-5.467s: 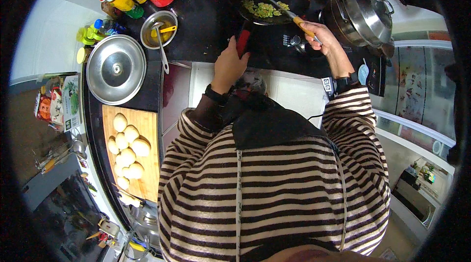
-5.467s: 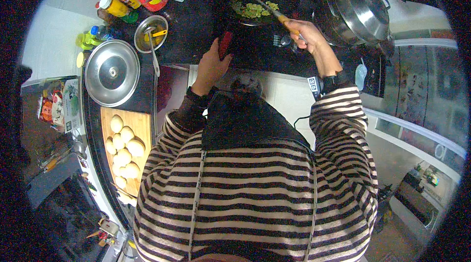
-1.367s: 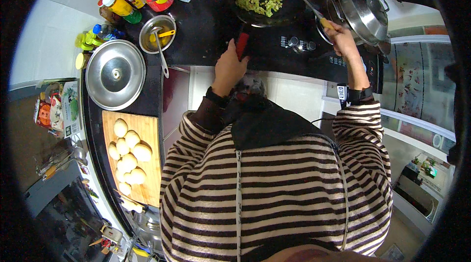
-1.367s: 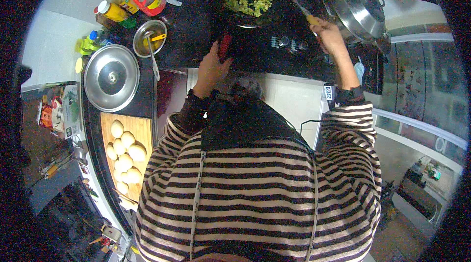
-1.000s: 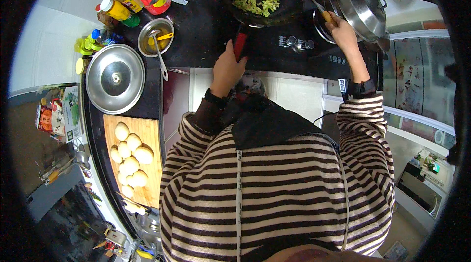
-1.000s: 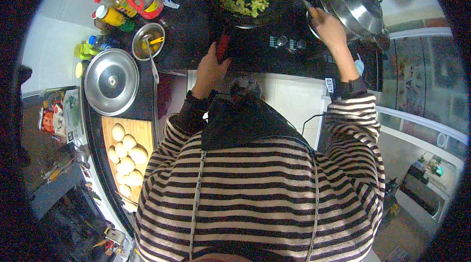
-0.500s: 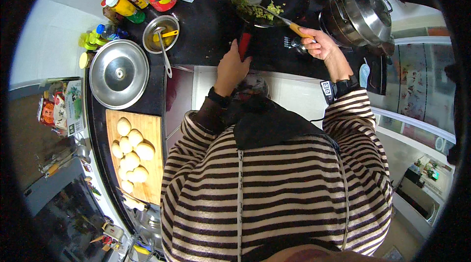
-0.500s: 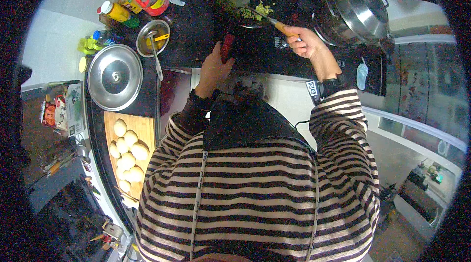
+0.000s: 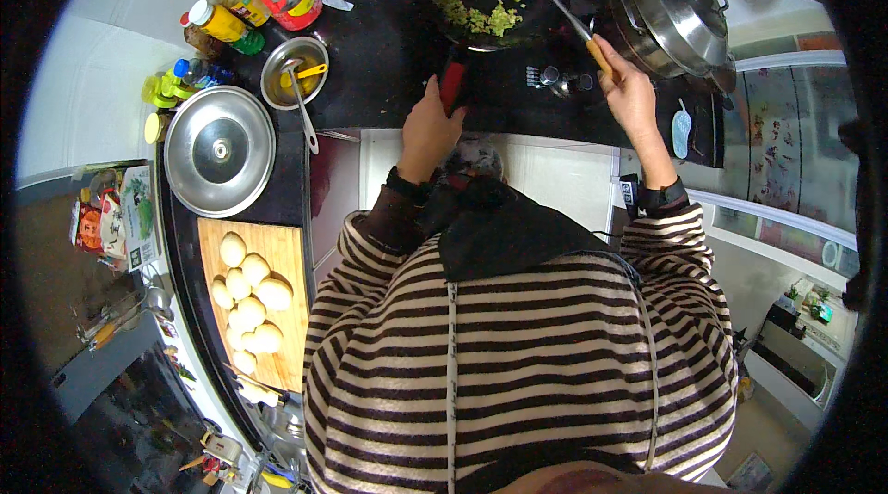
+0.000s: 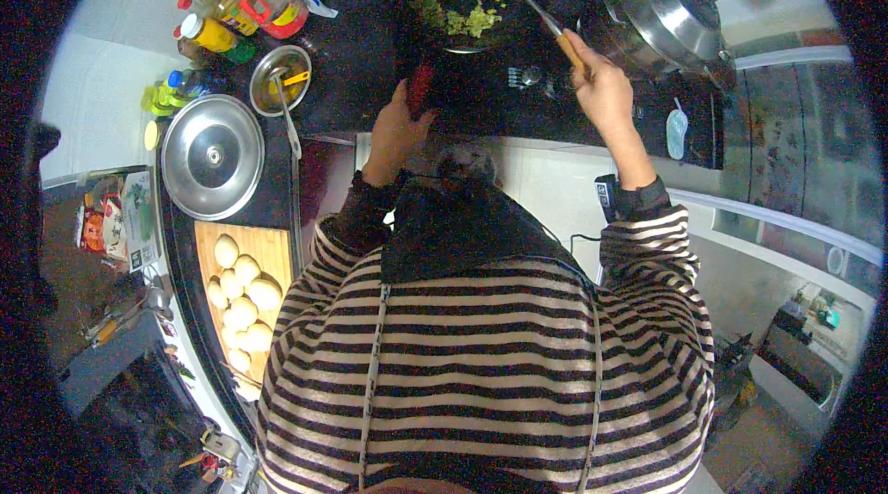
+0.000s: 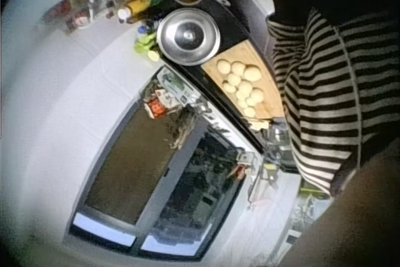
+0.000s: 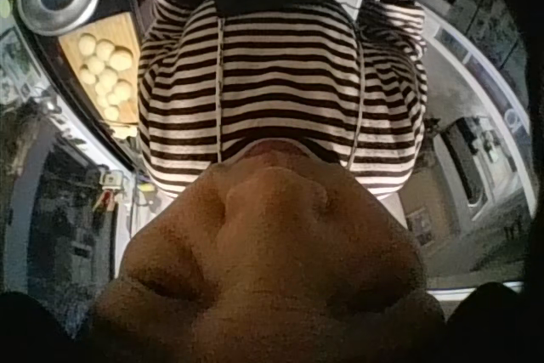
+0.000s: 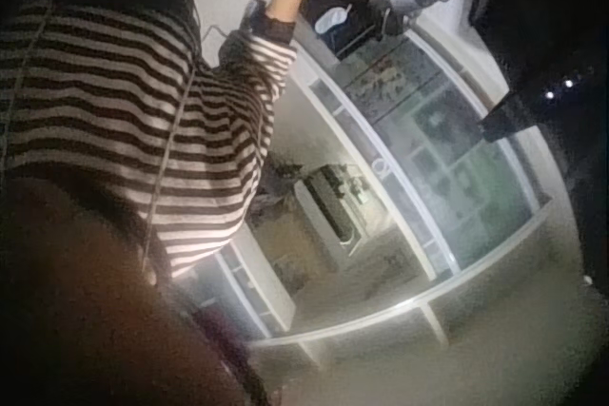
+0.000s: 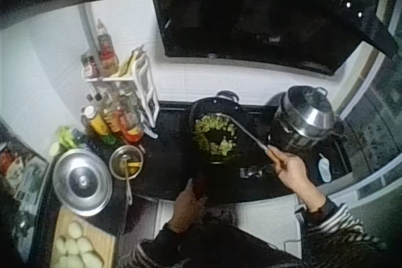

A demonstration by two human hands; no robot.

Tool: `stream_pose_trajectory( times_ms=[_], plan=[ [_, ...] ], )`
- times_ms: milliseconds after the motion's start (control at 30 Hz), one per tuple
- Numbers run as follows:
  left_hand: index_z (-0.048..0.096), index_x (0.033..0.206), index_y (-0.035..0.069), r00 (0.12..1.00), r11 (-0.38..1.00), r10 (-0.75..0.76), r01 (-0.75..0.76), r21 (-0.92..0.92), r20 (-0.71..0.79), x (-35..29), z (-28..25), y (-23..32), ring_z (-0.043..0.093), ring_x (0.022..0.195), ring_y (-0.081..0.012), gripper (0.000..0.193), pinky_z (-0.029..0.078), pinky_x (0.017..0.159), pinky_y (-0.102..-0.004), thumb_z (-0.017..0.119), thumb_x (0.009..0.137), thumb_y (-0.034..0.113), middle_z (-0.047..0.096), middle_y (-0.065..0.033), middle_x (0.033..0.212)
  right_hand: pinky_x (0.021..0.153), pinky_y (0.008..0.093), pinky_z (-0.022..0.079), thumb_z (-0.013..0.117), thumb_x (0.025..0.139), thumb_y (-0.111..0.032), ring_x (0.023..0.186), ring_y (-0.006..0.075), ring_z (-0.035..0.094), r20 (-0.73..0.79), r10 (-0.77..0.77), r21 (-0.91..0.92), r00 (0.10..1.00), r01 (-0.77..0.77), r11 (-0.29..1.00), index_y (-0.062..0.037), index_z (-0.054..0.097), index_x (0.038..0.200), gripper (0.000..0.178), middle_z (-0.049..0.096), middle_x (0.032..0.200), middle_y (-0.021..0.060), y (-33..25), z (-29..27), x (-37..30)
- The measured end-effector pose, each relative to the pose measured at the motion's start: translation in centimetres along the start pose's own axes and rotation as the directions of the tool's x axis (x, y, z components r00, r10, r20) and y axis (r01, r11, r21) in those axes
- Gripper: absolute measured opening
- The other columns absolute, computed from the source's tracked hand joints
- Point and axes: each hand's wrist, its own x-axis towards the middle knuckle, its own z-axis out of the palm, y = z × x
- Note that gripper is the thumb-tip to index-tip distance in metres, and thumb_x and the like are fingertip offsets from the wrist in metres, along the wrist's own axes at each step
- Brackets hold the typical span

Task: The person stirs chopped green vegetables in a frying pan on an induction cooktop using a spatula. They then move to the sink, wipe the sink and a cutting board with a cloth, and return to the stove to continue stirring.

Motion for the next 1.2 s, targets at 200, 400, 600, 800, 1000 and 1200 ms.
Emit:
stream_pose_trajectory(
  times_ms=[200, 400, 600, 800, 1000, 1200],
  plan=[
    [0.035, 0.139, 0.0, 1.0, 1.0, 0.009, -0.009, -0.011, -0.011, -0.2, 0.0, -0.2, 0.061, 0.095, -0.0443, 0.074, 0.05, 0.08, -0.0489, 0.069, 0.079, 0.027, 0.063, -0.0266, 0.104, 0.09, 0.029, 0.045, 0.064, 0.083, -0.008, 0.102, 0.0186, 0.063, 0.039, 0.137, 0.19, 0.99, -0.142, 0.972, -0.0224, 0.053, 0.133, 0.054, 0.065, 0.116, 0.0129, 1.6, 1.0, 0.0],
    [0.035, 0.139, 0.0, 1.0, 1.0, 0.019, -0.019, -0.015, -0.023, -0.2, -0.1, -0.1, 0.061, 0.095, -0.0443, 0.074, 0.05, 0.08, -0.0486, 0.069, 0.079, 0.027, 0.064, -0.0266, 0.103, 0.092, 0.0336, 0.046, 0.066, 0.084, -0.02, 0.106, 0.0275, 0.063, 0.057, 0.222, 0.137, 0.973, -0.228, 0.964, -0.0213, 0.054, 0.132, 0.05, 0.064, 0.116, 0.0161, 2.6, 0.9, 2.1],
    [0.034, 0.139, 0.0, 1.0, 1.0, 0.003, -0.003, -0.011, -0.006, -0.3, -0.3, 0.2, 0.061, 0.093, -0.0441, 0.074, 0.05, 0.08, -0.0487, 0.069, 0.08, 0.027, 0.064, -0.027, 0.101, 0.095, 0.031, 0.042, 0.066, 0.084, -0.021, 0.107, 0.0222, 0.061, 0.23, 0.322, 0.152, 0.919, -0.36, 0.92, -0.0167, 0.053, 0.133, 0.051, 0.066, 0.115, 0.0142, 2.8, 1.2, 3.1],
    [0.035, 0.139, 0.0, 1.0, 1.0, -0.014, 0.014, 0.011, 0.002, -0.2, -0.3, 0.3, 0.062, 0.093, -0.0438, 0.073, 0.05, 0.079, -0.0489, 0.068, 0.079, 0.027, 0.064, -0.0264, 0.102, 0.047, 0.0194, 0.029, 0.062, 0.088, -0.012, 0.05, 0.0028, 0.036, 0.179, 0.222, 0.354, 0.959, -0.273, 0.894, -0.0128, 0.054, 0.134, 0.047, 0.051, 0.069, -0.007, 2.1, 1.5, 3.0],
    [0.034, 0.139, 0.0, 1.0, 1.0, -0.019, 0.019, 0.016, 0.0, -0.1, -0.2, 0.3, 0.062, 0.093, -0.0439, 0.074, 0.05, 0.079, -0.0491, 0.069, 0.079, 0.027, 0.064, -0.0267, 0.102, 0.036, 0.0211, 0.021, 0.062, 0.089, -0.019, 0.041, 0.0037, 0.029, 0.489, 0.45, 0.451, 0.747, -0.658, 0.603, -0.0172, 0.052, 0.135, 0.047, 0.043, 0.06, -0.0057, -0.4, -0.1, 2.8],
    [0.036, 0.138, -0.001, 1.0, 1.0, -0.014, 0.014, -0.005, -0.012, -0.2, -0.3, 0.4, 0.062, 0.093, -0.0443, 0.074, 0.05, 0.08, -0.0497, 0.07, 0.078, 0.027, 0.064, -0.0268, 0.102, 0.035, 0.0221, 0.021, 0.06, 0.089, -0.021, 0.039, 0.0045, 0.03, 0.482, 0.463, 0.474, 0.744, -0.666, 0.576, -0.0182, 0.051, 0.135, 0.047, 0.044, 0.06, -0.0046, -0.7, -0.1, 2.7]
  ],
)
